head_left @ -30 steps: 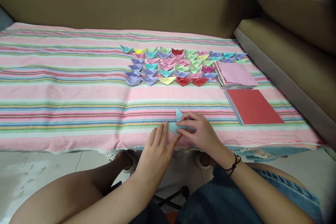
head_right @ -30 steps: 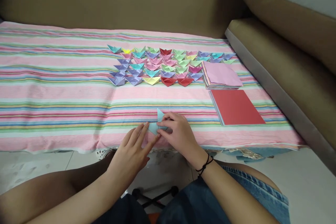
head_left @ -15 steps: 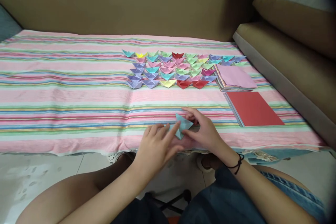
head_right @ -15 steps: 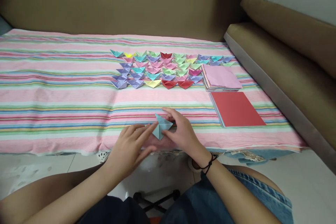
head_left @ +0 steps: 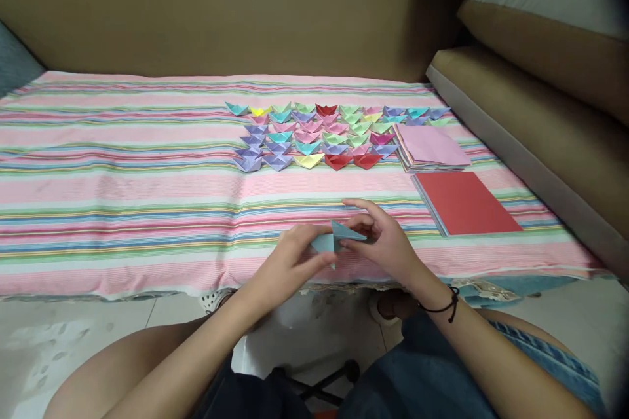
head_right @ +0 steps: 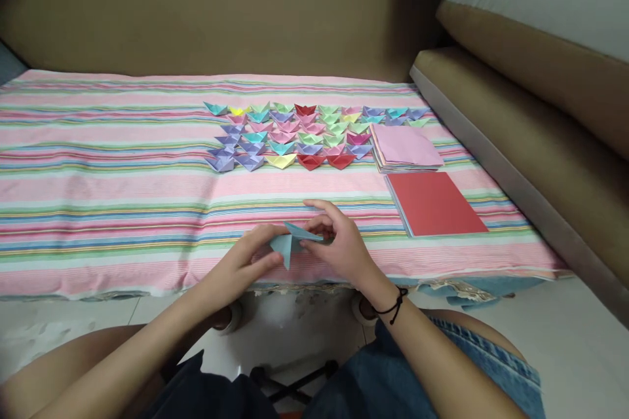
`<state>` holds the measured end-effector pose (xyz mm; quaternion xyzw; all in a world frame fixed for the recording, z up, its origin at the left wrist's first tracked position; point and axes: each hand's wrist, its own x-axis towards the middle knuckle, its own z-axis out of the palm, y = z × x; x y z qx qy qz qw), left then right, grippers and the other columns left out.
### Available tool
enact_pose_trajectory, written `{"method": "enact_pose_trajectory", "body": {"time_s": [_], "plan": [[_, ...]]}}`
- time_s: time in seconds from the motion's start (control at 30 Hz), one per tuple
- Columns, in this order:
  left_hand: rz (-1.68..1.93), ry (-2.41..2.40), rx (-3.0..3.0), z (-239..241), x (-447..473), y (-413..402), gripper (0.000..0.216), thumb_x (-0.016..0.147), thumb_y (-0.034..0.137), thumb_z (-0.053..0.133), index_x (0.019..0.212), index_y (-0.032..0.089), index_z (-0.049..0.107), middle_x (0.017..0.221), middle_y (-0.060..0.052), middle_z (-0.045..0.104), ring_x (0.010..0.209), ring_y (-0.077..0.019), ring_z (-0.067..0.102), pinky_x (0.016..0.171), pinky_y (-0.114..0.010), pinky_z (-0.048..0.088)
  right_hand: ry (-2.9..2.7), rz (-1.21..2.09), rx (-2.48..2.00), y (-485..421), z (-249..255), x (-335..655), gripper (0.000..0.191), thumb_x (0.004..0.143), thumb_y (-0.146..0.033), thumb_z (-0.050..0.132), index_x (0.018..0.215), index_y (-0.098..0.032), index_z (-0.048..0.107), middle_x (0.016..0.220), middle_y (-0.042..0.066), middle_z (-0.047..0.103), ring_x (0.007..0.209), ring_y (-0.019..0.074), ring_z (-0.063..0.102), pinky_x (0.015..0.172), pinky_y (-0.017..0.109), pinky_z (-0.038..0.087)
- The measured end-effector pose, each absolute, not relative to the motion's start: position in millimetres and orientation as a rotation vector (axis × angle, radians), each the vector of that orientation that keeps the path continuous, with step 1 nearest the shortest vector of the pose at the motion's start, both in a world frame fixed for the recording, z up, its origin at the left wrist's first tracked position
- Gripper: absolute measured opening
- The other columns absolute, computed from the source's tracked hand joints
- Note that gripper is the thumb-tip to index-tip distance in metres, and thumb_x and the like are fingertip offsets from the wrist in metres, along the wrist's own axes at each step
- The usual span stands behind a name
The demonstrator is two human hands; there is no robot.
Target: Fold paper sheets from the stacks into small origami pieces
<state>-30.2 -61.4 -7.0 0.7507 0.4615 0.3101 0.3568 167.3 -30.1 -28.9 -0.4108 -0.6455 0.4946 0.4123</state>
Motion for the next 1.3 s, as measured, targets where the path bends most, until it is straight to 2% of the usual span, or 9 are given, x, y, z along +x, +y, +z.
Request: {"method": "enact_pose_trajectory", "body": {"time_s": [0.07, 0.17, 0.3, 0.33, 0.4, 0.53, 0.7, 1.0, 1.3], "plan": [[0.848, 1.183, 1.87, -7.6, -30.4, -58.6, 0.019, 0.087, 0.029, 0.055, 0.103, 0.021, 0.062, 0.1, -0.004, 0.067, 0.091, -0.0187, 0.061, 0.08, -0.031, 0.046, -1.608, 1.293, -1.013, -30.4, -26.8, 167.9, 0.057, 0.07, -0.021, 0.072, 0.123, -0.023, 0.049, 0.081, 0.001, 0.065, 0.075, 0.0158, 0.064, 0.069, 0.03, 0.053], [0.89, 1.179, 1.907, -9.9, -30.5, -54.6, 0.007, 0.082, 0.021, 0.061, 0.086, 0.019, 0.066, 0.083, -0.002, 0.069, 0.077, -0.0163, 0.062, 0.071, -0.027, 0.046, -1.655, 1.258, -0.996, -31.9, -23.3, 167.5, 0.055, 0.07, -0.021, 0.073, 0.121, -0.023, 0.052, 0.081, 0.001, 0.065, 0.077, 0.0166, 0.064, 0.071, 0.031, 0.053], [1.048, 1.249, 2.102, -11.4, -31.6, -53.9, 0.003, 0.08, 0.017, 0.063, 0.078, 0.019, 0.064, 0.074, 0.0, 0.066, 0.072, -0.0154, 0.059, 0.068, -0.029, 0.043, -1.772, 0.895, -0.977, -33.7, -18.9, 165.8, 0.016, 0.075, -0.014, 0.065, 0.088, -0.023, 0.068, 0.081, 0.002, 0.068, 0.081, 0.0191, 0.064, 0.073, 0.034, 0.052], [1.081, 1.264, 2.167, -11.7, -32.1, -54.4, 0.004, 0.08, 0.017, 0.063, 0.077, 0.019, 0.063, 0.074, 0.0, 0.066, 0.073, -0.0156, 0.058, 0.069, -0.03, 0.043, -1.793, 0.789, -0.956, -34.1, -18.4, 165.5, 0.014, 0.075, -0.012, 0.063, 0.08, -0.023, 0.069, 0.081, 0.003, 0.068, 0.081, 0.0193, 0.064, 0.072, 0.034, 0.052], [1.112, 1.287, 2.275, -13.2, -32.9, -55.5, 0.007, 0.08, 0.015, 0.062, 0.076, 0.02, 0.062, 0.078, 0.0, 0.067, 0.076, -0.0159, 0.057, 0.071, -0.031, 0.041, -1.819, 0.651, -0.9, -34.8, -18.4, 164.7, 0.018, 0.076, -0.009, 0.059, 0.075, -0.024, 0.07, 0.082, 0.003, 0.069, 0.08, 0.0189, 0.065, 0.071, 0.034, 0.053], [1.069, 1.318, 2.367, -18.4, -33.7, -56.9, 0.01, 0.082, 0.013, 0.057, 0.075, 0.02, 0.06, 0.086, -0.001, 0.067, 0.079, -0.016, 0.056, 0.071, -0.031, 0.041, -1.856, 0.597, -0.873, -36.2, -20.4, 163.6, 0.023, 0.078, -0.008, 0.055, 0.077, -0.025, 0.071, 0.086, 0.004, 0.069, 0.081, 0.0183, 0.066, 0.072, 0.034, 0.055], [1.05, 1.327, 2.28, -22.5, -33.4, -56.6, 0.008, 0.082, 0.013, 0.058, 0.082, 0.02, 0.06, 0.078, 0.0, 0.065, 0.076, -0.0157, 0.056, 0.07, -0.029, 0.042, -1.863, 0.64, -0.915, -37.2, -20.5, 164.0, 0.018, 0.075, -0.01, 0.06, 0.079, -0.024, 0.071, 0.081, 0.003, 0.07, 0.08, 0.0191, 0.067, 0.073, 0.034, 0.055], [1.104, 1.309, 2.222, -22.4, -32.9, -57.2, 0.008, 0.082, 0.012, 0.058, 0.083, 0.02, 0.06, 0.076, 0.001, 0.063, 0.074, -0.014, 0.056, 0.069, -0.028, 0.043, -1.843, 0.676, -0.928, -38.1, -21.6, 166.1, 0.018, 0.076, -0.01, 0.061, 0.08, -0.024, 0.071, 0.08, 0.002, 0.071, 0.08, 0.0191, 0.067, 0.074, 0.034, 0.056], [0.876, 1.226, 2.643, -26.9, -39.8, -63.3, 0.021, 0.092, 0.016, 0.044, 0.095, 0.02, 0.065, 0.096, -0.004, 0.069, 0.086, -0.0193, 0.052, 0.073, -0.035, 0.039, -2.098, 0.505, -0.797, -35.6, -33.4, 170.3, 0.025, 0.081, -0.008, 0.052, 0.083, -0.025, 0.071, 0.088, 0.004, 0.069, 0.086, 0.0194, 0.064, 0.074, 0.037, 0.056]]}}
